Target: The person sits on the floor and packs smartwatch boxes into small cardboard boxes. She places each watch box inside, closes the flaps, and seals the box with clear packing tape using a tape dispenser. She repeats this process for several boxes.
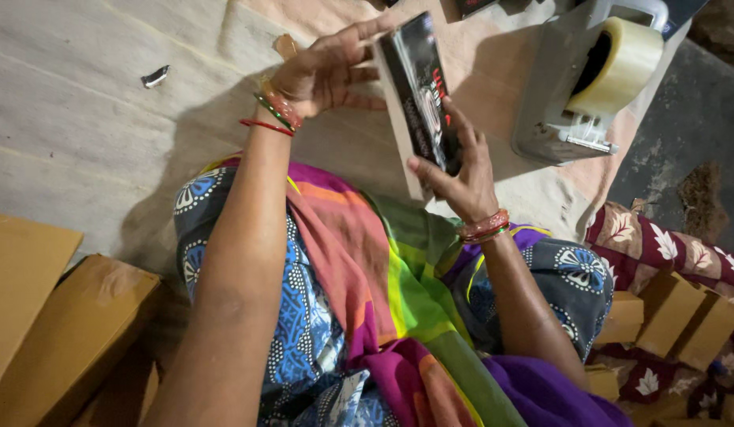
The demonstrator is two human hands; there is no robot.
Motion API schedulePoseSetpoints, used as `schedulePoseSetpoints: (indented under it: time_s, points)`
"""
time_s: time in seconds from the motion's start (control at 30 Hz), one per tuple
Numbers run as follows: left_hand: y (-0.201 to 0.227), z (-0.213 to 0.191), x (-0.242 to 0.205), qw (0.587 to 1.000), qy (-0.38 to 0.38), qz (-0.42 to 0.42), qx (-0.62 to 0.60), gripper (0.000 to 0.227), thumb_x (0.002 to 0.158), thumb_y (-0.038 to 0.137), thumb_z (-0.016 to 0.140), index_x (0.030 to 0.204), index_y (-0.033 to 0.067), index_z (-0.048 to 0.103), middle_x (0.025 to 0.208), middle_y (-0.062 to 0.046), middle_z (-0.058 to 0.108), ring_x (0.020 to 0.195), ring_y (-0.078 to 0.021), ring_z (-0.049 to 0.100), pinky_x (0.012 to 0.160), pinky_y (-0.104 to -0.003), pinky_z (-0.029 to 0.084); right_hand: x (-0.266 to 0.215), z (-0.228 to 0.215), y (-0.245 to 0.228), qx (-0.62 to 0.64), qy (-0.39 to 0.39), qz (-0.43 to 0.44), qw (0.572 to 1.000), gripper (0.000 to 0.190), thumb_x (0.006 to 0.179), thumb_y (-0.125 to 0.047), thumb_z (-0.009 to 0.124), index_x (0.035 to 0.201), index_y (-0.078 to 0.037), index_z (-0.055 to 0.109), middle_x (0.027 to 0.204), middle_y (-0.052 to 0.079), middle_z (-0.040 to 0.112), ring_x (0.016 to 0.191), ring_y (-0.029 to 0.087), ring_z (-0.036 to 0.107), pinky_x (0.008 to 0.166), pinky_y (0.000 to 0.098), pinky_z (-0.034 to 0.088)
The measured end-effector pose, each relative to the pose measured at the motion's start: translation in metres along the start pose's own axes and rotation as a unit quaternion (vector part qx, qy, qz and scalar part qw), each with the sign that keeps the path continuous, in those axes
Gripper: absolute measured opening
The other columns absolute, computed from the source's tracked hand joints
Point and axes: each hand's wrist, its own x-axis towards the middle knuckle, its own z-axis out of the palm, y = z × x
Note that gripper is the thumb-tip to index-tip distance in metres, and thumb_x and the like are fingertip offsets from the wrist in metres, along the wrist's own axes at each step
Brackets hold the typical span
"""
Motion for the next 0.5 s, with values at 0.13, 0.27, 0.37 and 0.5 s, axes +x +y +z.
schedulePoseSetpoints:
  time_s: [0.13,0.27,0.37,0.5]
  points:
    - [-0.024,0.005,0.017,0.966,0.077,0.066,0.239,0.059,0.088,0.012,0.084,0.14,0.0057,0.057,0.122,-0.011,0.069,0.1,-0.0182,0.066,0.075,-0.037,0.054,0.008,0.006,0.003,0.29,-0.007,0.0,0.957,0.086,0.094,-0.036,0.08,0.162,-0.008,0.034,0.143,0.005,0.06,0.124,0.015,0.061,0.106,0.0309,0.052]
    - [-0.036,-0.016,0.027,0.978,0.123,0.011,0.165,0.054,0.084,0.006,0.079,0.131,0.0043,0.053,0.116,-0.007,0.071,0.102,-0.0219,0.077,0.078,-0.047,0.066,0.012,0.0,0.015,0.3,-0.003,0.066,0.952,0.077,0.096,-0.035,0.075,0.159,-0.007,0.04,0.112,0.001,0.063,0.099,0.012,0.059,0.084,0.0275,0.05]
    - [-0.036,-0.031,0.028,0.983,0.128,-0.013,0.133,0.042,0.09,0.005,0.068,0.13,0.0039,0.056,0.111,-0.009,0.075,0.093,-0.0252,0.08,0.08,-0.05,0.064,0.015,-0.011,0.03,0.378,0.014,0.117,0.918,0.064,0.1,-0.037,0.072,0.151,-0.004,0.053,0.105,0.001,0.058,0.091,0.011,0.055,0.076,0.0269,0.047]
    - [-0.033,-0.036,0.028,0.986,0.117,-0.006,0.118,0.041,0.09,0.005,0.068,0.129,0.0046,0.055,0.108,-0.01,0.076,0.091,-0.0236,0.078,0.079,-0.048,0.069,0.018,-0.028,0.049,0.395,0.046,0.105,0.912,0.058,0.103,-0.04,0.071,0.144,-0.003,0.055,0.111,-0.001,0.06,0.1,0.008,0.06,0.086,0.0264,0.052]
